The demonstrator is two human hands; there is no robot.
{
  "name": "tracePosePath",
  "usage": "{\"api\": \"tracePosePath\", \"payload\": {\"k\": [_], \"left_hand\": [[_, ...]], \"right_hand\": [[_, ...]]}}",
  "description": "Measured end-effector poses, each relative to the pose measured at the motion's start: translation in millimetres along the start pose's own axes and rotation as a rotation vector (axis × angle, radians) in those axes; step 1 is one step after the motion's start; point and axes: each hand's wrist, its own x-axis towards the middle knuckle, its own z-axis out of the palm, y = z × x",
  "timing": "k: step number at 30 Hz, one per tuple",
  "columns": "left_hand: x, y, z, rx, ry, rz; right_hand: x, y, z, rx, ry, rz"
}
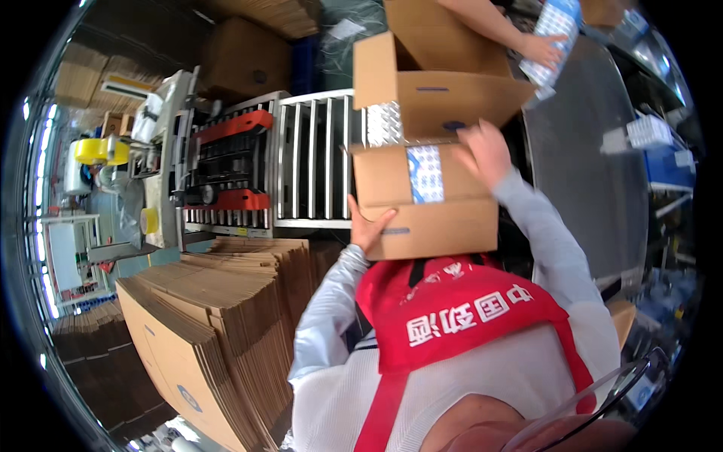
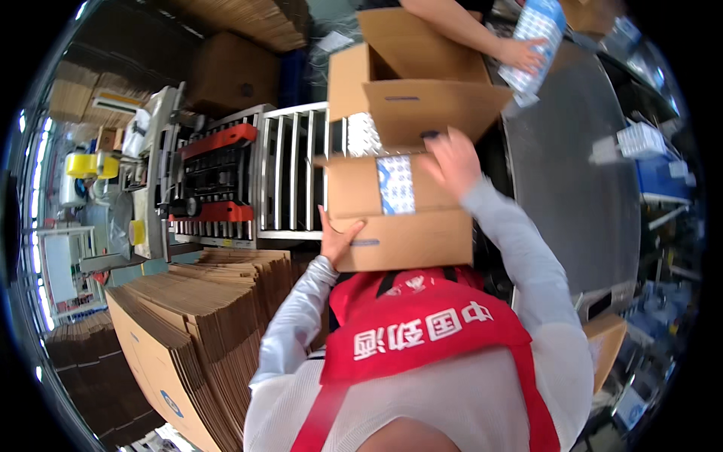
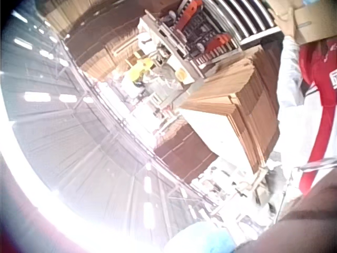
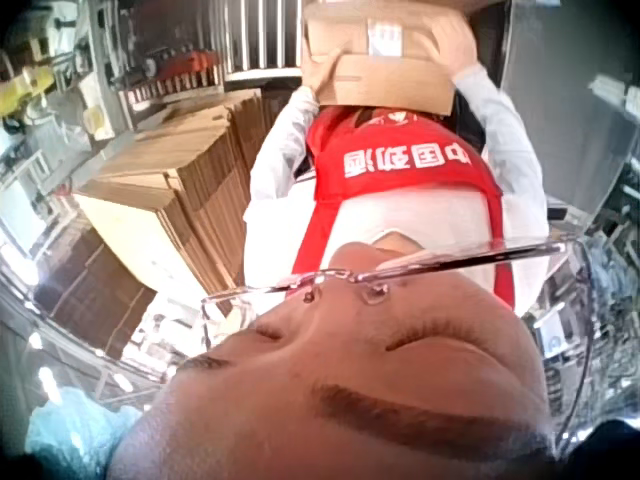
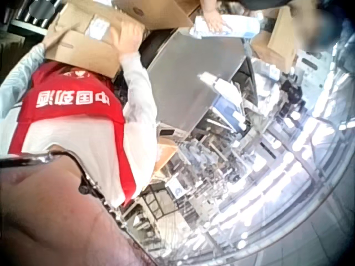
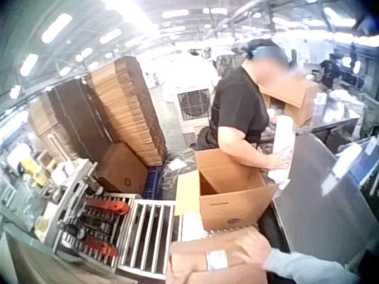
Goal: The person places small blue and white product boxes into a larger cardboard box on a metal table. They arrange the items inside and then close the flaps of the cardboard box.
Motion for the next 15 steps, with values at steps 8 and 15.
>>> {"api": "tracePosePath", "payload": {"k": [8,15], "left_hand": [[54,-27,-9,0.247,0.030,0.161],[160,39,-83,-0.088,-0.363,0.009]], "right_hand": [[-108,-25,19,-0.107,-0.339,0.047],[-113,-78,137,1.246,0.493,1.009]]}}
